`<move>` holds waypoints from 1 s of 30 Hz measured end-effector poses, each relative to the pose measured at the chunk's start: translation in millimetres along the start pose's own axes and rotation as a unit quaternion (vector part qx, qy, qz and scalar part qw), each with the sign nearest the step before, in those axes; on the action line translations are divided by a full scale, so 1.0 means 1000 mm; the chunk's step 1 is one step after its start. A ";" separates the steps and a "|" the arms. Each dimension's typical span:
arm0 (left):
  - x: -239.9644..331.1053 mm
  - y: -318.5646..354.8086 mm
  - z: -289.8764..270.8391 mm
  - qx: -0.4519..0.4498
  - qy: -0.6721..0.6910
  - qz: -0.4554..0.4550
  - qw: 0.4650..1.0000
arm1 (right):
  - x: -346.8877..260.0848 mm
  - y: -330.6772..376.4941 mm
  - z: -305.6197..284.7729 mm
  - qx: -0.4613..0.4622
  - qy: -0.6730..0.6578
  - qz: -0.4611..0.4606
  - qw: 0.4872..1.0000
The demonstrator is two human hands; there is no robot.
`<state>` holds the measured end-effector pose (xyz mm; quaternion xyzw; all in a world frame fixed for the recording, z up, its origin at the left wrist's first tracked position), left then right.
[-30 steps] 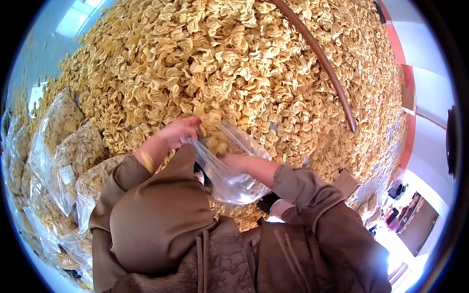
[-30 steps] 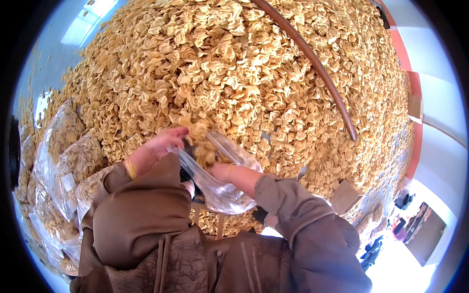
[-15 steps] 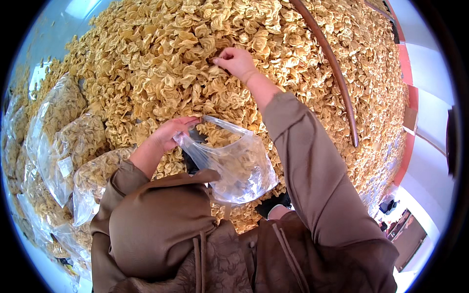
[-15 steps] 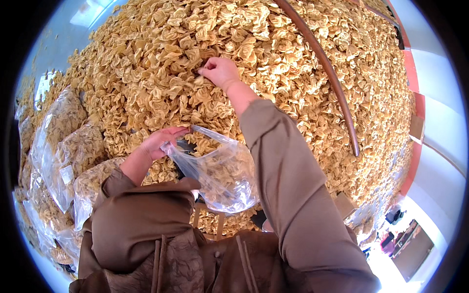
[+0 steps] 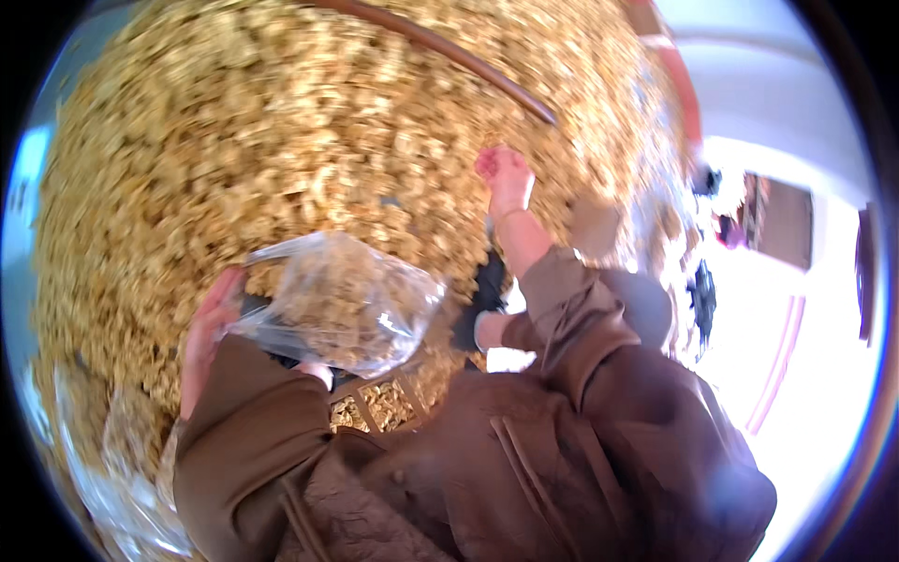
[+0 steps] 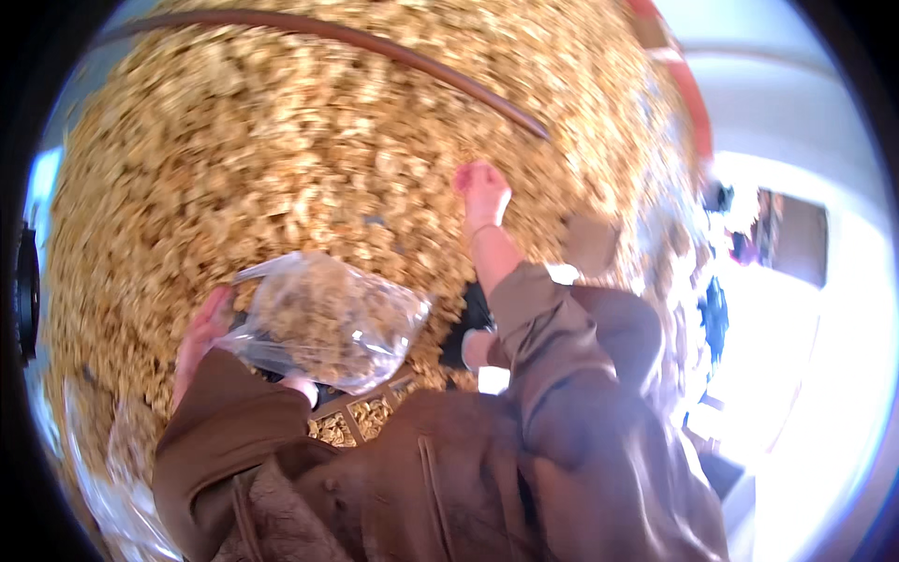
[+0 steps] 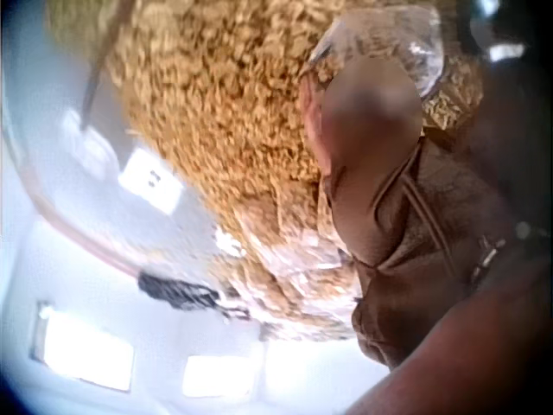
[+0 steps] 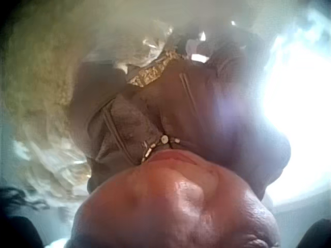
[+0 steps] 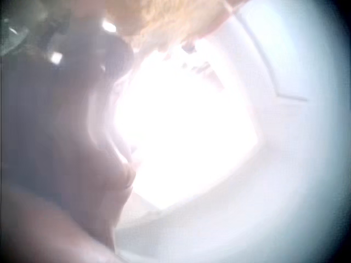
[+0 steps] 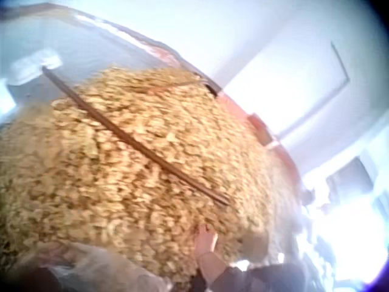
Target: The person scoops dried pasta from a large bin into clear plastic bags by hand, then ties each bag and places it aside. The person repeats this process multiple times, filling several bags from the bulk pile.
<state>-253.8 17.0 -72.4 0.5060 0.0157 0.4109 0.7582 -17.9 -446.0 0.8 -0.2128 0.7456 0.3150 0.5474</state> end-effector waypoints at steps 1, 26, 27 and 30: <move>-0.001 0.000 -0.004 -0.007 0.006 -0.006 1.000 | -0.010 -0.039 -0.052 0.076 -0.006 -0.035 0.996; -0.038 -0.009 -0.050 0.024 0.206 -0.030 0.978 | -0.018 0.400 0.398 -0.525 0.230 -0.554 0.604; -0.040 -0.004 -0.059 0.053 0.225 -0.034 0.972 | -0.011 0.434 0.414 -0.513 0.256 -0.571 0.587; -0.049 -0.017 -0.074 0.081 0.266 -0.080 0.957 | 0.044 0.458 0.397 -0.585 0.442 -0.564 0.380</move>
Point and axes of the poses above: each hand's wrist, its own y-axis away from the middle knuckle, its own z-axis out of the palm, x = y × z, the point moved 9 cm from there along -y, towards the middle knuckle, and after that the axes turned 14 degrees about x, right-handed, at the moved point
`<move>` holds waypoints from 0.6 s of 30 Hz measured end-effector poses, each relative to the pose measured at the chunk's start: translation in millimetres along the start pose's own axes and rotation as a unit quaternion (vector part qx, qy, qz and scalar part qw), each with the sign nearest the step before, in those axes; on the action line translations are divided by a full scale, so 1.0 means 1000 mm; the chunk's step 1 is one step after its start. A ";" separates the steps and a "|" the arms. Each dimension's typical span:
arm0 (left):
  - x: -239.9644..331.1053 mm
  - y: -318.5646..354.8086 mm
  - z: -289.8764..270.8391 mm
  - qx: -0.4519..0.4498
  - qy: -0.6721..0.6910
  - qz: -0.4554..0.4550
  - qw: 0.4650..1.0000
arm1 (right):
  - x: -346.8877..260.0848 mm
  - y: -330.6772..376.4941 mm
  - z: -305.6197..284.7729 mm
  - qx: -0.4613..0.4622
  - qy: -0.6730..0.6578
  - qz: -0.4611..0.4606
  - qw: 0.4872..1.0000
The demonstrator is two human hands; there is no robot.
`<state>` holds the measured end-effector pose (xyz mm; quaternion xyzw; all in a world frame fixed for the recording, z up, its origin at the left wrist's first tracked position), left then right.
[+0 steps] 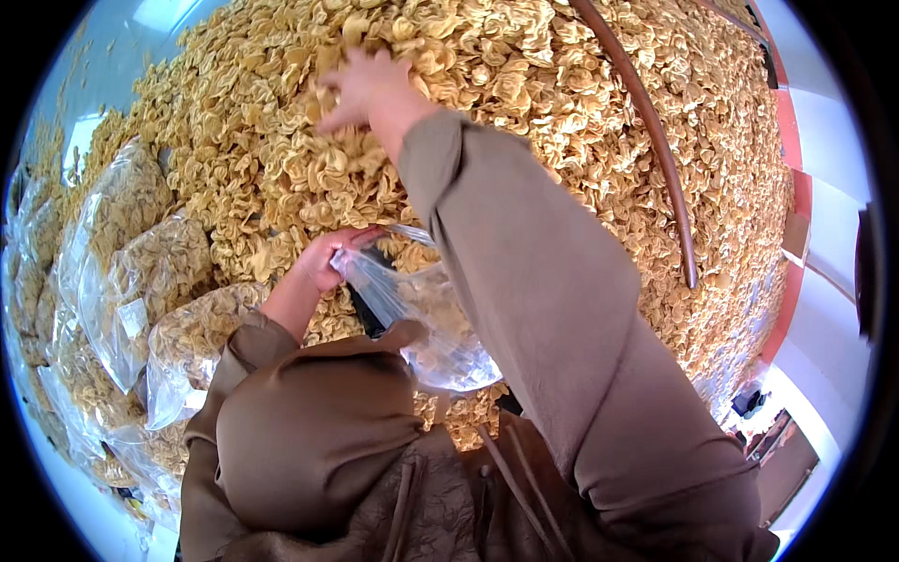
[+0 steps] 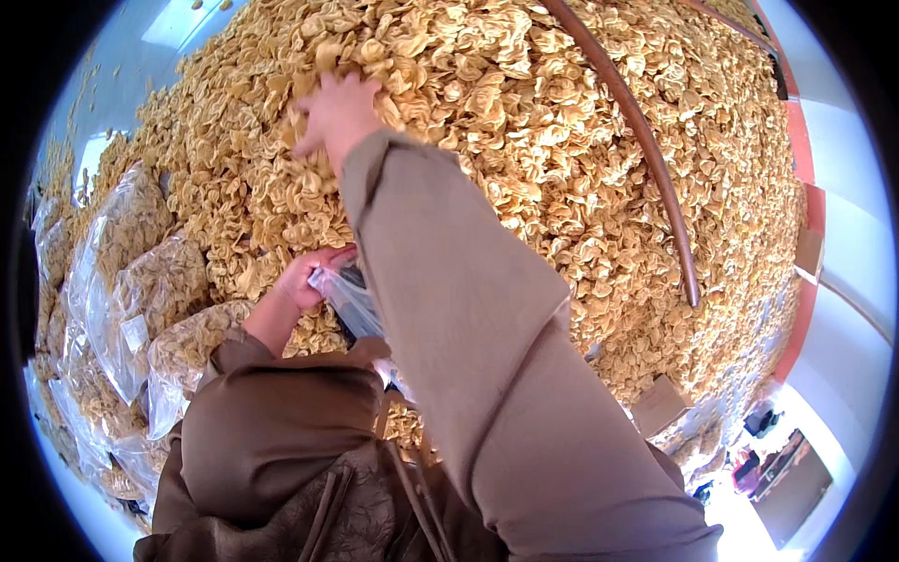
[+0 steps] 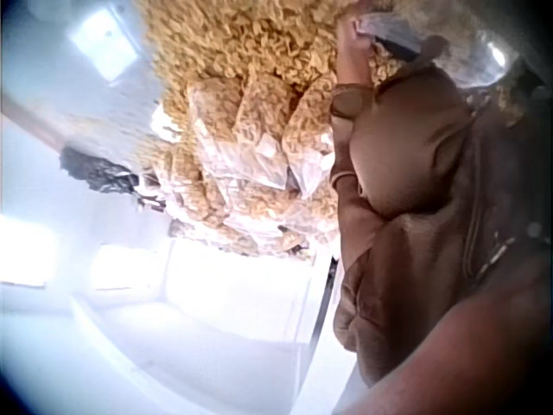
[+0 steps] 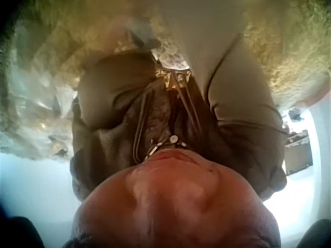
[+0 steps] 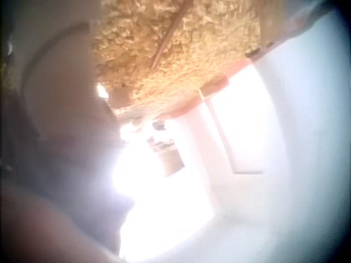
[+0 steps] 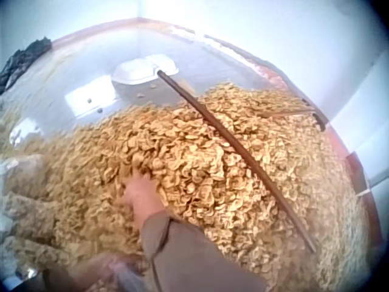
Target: The person scoops dried pasta from a large bin into clear plastic bags by hand, then ties each bag and places it aside. The person repeats this process multiple times, filling several bags from the bulk pile.
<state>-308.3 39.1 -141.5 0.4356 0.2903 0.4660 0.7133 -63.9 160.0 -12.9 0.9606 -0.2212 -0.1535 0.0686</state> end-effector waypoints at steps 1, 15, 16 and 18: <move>-0.003 -0.012 -0.033 0.011 0.012 -0.023 1.000 | -0.018 0.011 0.019 -0.053 -0.014 -0.023 0.998; -0.009 0.040 0.099 -0.162 -0.091 0.068 0.980 | -0.031 0.318 0.134 -0.465 -0.259 0.041 0.846; -0.018 0.025 0.077 -0.102 -0.161 0.040 0.981 | -0.027 0.336 0.136 -0.478 -0.266 0.006 0.837; -0.028 0.005 0.067 -0.051 -0.182 -0.006 0.982 | -0.002 0.326 0.108 -0.395 -0.218 -0.086 0.888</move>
Point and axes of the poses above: each hand's wrist, its own y-axis away from the middle knuckle, its own z-axis out of the palm, x = y × z, the point moved 9 cm from there along -y, towards the middle knuckle, and after that the axes turned 14 degrees about x, right-handed, at the moved point
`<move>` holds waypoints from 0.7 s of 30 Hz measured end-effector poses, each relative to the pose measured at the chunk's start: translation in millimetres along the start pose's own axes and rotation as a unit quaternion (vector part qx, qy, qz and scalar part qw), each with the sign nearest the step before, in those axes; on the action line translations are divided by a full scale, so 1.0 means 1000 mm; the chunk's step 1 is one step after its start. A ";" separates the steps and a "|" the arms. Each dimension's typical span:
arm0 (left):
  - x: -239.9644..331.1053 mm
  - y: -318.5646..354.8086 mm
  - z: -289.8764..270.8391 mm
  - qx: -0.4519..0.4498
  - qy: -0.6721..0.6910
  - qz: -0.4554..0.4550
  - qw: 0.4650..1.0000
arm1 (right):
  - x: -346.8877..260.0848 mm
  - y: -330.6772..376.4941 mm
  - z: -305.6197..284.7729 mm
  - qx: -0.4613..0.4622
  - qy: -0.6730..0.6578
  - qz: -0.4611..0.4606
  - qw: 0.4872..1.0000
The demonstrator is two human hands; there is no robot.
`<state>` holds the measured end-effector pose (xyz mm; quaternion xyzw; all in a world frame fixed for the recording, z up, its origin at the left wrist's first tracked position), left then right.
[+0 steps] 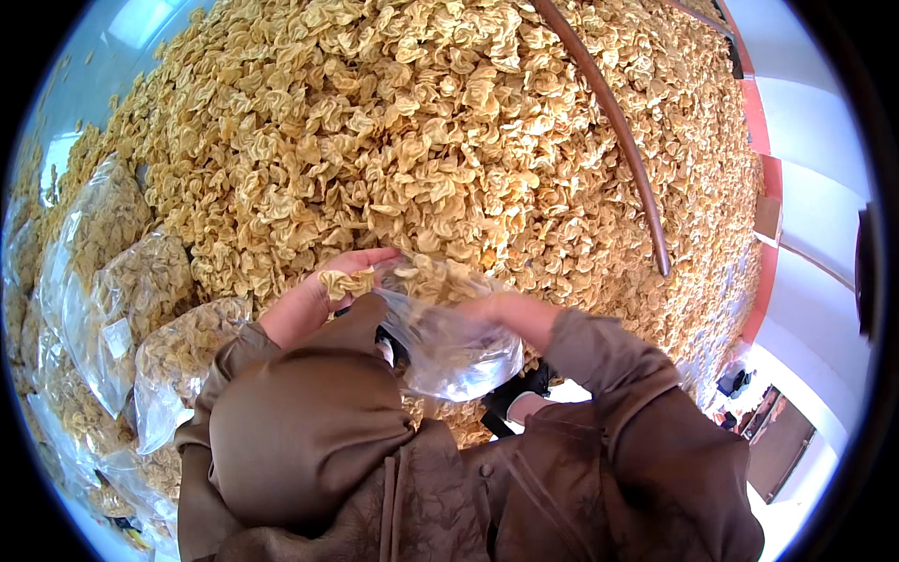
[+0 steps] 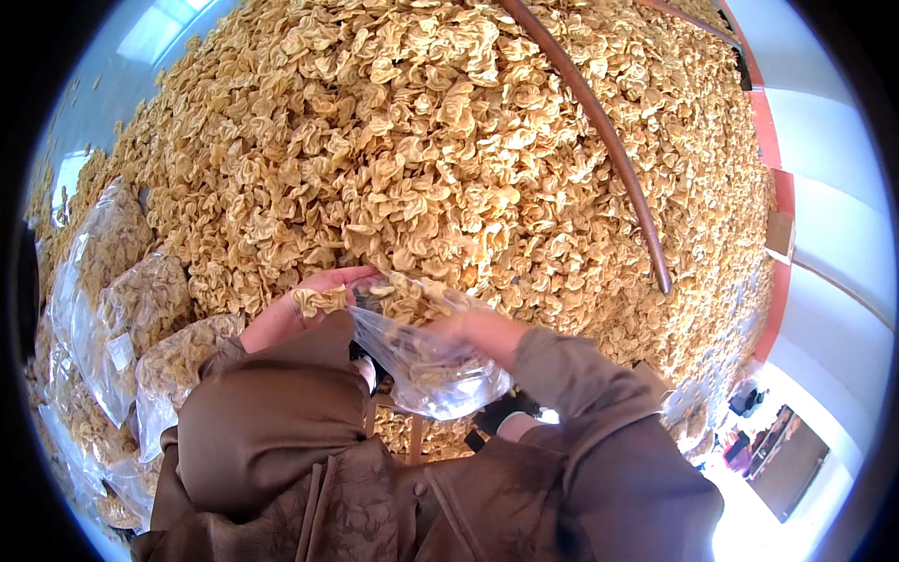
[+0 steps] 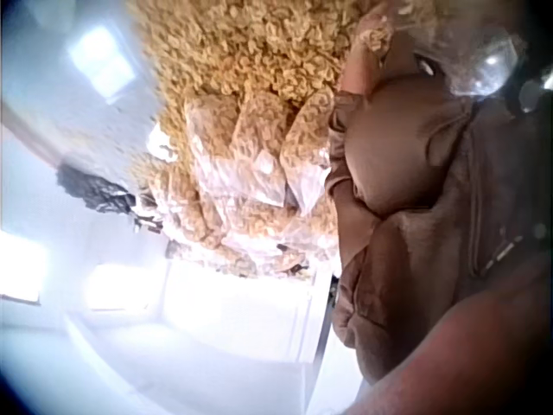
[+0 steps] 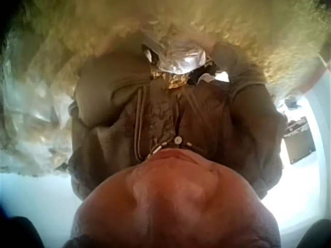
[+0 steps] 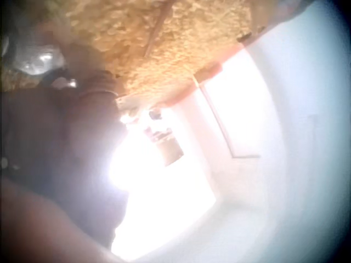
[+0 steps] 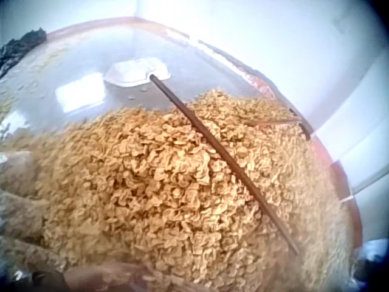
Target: The person scoops dried pasta from a large bin into clear plastic bags by hand, then ties each bag and places it aside. The person repeats this process multiple times, filling several bags from the bulk pile.
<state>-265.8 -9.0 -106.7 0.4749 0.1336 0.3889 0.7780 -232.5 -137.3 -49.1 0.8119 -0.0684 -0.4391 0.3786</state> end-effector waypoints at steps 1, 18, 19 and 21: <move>-0.002 -0.004 -0.009 0.014 0.052 0.002 0.999 | 0.007 -0.012 -0.042 -0.002 0.021 0.018 1.000; 0.022 -0.023 -0.063 0.074 0.152 0.090 0.981 | -0.024 -0.070 -0.160 0.465 -0.197 -0.004 0.863; 0.025 -0.010 -0.043 0.088 0.154 0.070 0.982 | -0.022 -0.058 -0.141 0.460 -0.161 -0.004 0.873; 0.023 0.004 -0.022 0.063 0.115 0.072 0.989 | -0.025 -0.034 -0.111 0.388 -0.164 0.027 0.906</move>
Point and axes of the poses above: each hand's wrist, its own y-axis away from the middle knuckle, its own z-axis out of the palm, x = y × z, the point moved 9 cm from there along -y, towards the middle knuckle, and after that the axes turned 14 degrees about x, right-handed, at the moved point
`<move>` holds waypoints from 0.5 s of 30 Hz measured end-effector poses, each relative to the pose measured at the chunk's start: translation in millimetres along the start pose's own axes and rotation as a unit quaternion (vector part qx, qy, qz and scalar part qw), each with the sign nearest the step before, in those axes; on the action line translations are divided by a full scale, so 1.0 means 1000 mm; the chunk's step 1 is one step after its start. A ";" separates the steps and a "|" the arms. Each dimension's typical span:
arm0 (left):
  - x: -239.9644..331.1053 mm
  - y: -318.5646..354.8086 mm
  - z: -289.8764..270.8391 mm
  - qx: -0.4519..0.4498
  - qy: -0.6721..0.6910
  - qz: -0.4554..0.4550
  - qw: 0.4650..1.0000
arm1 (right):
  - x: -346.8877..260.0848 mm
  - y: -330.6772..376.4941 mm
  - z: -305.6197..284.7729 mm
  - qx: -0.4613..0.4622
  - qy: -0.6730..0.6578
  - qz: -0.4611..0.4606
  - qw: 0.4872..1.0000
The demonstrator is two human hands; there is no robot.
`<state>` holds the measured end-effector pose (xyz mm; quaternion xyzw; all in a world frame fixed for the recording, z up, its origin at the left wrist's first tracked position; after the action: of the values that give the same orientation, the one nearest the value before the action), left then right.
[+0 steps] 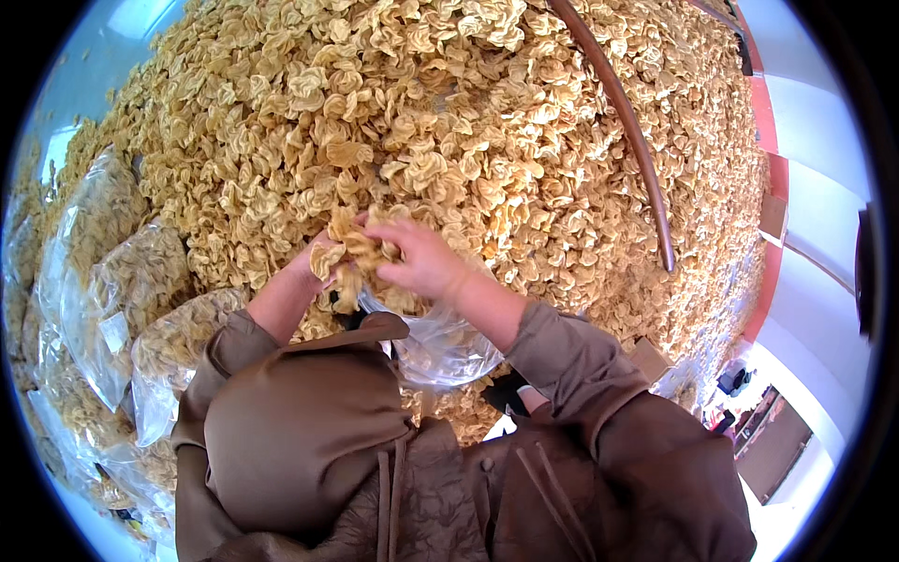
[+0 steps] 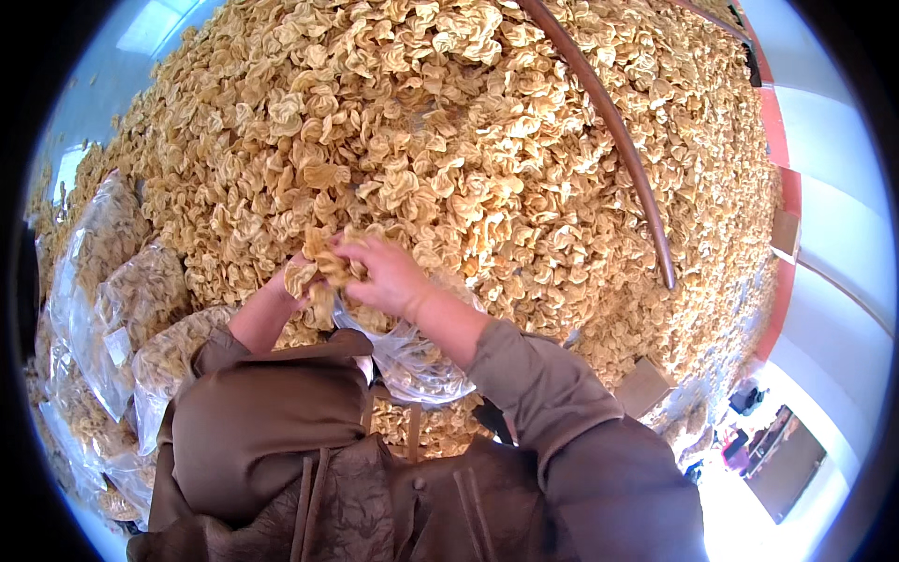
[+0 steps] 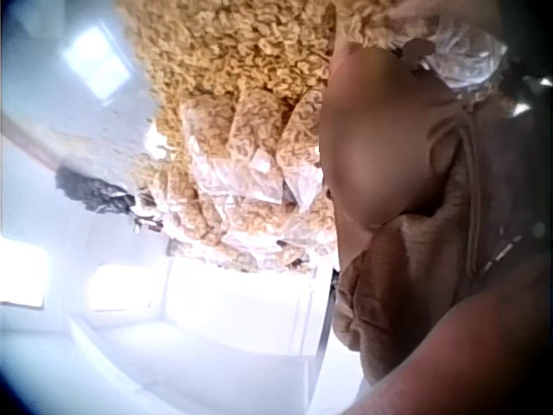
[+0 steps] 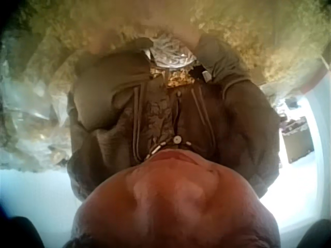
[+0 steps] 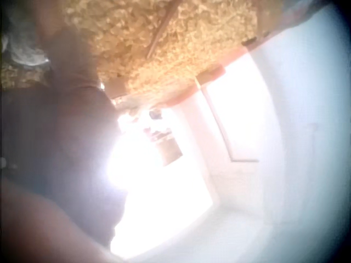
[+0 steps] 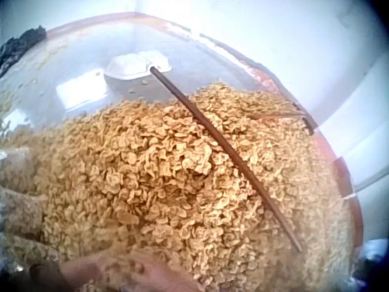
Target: The person scoops dried pasta from a large bin into clear plastic bags by hand, then ties each bag and places it aside. The person repeats this process multiple times, filling several bags from the bulk pile.
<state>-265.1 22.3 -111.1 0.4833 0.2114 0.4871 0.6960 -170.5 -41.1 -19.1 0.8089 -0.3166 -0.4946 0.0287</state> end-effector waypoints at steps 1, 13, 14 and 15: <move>-0.003 0.004 0.000 -0.049 -0.041 0.015 0.998 | 0.002 0.019 0.003 -0.061 -0.017 0.059 0.996; -0.114 0.001 0.018 -0.282 -0.315 -0.124 0.898 | 0.082 0.173 0.073 -0.401 -0.037 0.004 0.915; -0.105 -0.005 0.017 -0.239 -0.258 -0.126 0.928 | 0.074 0.154 0.053 -0.388 -0.027 0.028 0.921; -0.086 -0.009 0.019 -0.194 -0.198 -0.129 0.952 | 0.072 0.095 0.011 -0.253 0.036 0.054 0.965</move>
<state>-284.0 -62.8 -125.4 0.3944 0.0311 0.3192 0.8612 -203.1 -153.4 -46.8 0.7742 -0.2228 -0.5270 0.2707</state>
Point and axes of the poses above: each hand's wrist, its own y-axis away from the middle knuckle, its own z-axis out of the palm, x = y × z, the point moved 9 cm from there along -y, towards the middle knuckle, and after that the axes turned 14 degrees about x, right-handed, at the moved point
